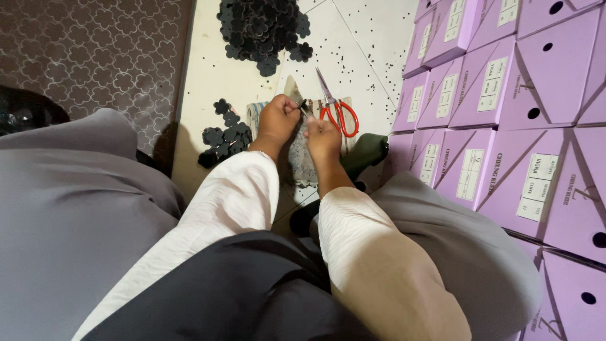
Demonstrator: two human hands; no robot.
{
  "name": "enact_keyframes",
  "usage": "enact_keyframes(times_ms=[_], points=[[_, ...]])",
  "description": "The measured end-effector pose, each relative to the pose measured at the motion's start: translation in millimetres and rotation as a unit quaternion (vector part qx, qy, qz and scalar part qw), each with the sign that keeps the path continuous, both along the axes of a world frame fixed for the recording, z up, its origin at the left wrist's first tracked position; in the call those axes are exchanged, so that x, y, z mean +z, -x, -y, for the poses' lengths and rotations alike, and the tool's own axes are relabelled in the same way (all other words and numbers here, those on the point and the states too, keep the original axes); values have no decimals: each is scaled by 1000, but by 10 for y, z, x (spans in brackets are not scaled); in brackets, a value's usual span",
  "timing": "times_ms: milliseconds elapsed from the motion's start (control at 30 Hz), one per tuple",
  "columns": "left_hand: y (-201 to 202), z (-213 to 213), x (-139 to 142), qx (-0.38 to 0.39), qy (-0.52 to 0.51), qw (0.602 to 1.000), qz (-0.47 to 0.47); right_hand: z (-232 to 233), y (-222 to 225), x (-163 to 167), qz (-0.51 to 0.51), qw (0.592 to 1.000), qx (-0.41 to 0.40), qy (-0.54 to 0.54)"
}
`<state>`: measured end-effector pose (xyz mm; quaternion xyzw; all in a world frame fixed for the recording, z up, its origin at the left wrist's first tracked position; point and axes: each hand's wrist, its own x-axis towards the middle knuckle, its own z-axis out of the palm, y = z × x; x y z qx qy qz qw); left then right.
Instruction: The person sits on the floor and assembles small black flower-shaped pieces using a hot glue gun and red-handled scissors. They repeatedly pick up pieces, apply glue, and trim edges, placing finished units into a growing pile on the floor.
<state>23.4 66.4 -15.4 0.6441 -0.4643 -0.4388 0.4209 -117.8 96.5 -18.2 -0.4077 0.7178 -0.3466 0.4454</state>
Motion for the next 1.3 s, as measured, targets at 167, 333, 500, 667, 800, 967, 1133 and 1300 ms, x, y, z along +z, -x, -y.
enact_keyframes(times_ms=[167, 333, 500, 667, 800, 967, 1133, 1300], points=[[52, 6, 33, 31, 8, 999, 33, 3, -53, 177, -104, 994, 44, -11], [72, 57, 39, 101, -19, 994, 28, 67, -138, 170, 117, 984, 26, -129], [-62, 173, 53, 170, -66, 983, -27, 14, -84, 175, 210, 949, 38, -232], [-155, 251, 62, 131, -106, 923, -347, -14, 29, 76, 223, 951, -95, -190], [-155, 192, -27, 134, -135, 919, -346, -43, 109, -135, 221, 942, -161, -195], [-227, 243, -108, 246, -112, 920, -282, -73, 106, -297, 205, 939, -215, -175], [-331, 814, 183, 224, -109, 904, -349, -33, 75, -315, 191, 934, -240, -185], [-570, 1289, 613, 207, -126, 901, -360, -75, 64, -401, 188, 942, -234, -148]])
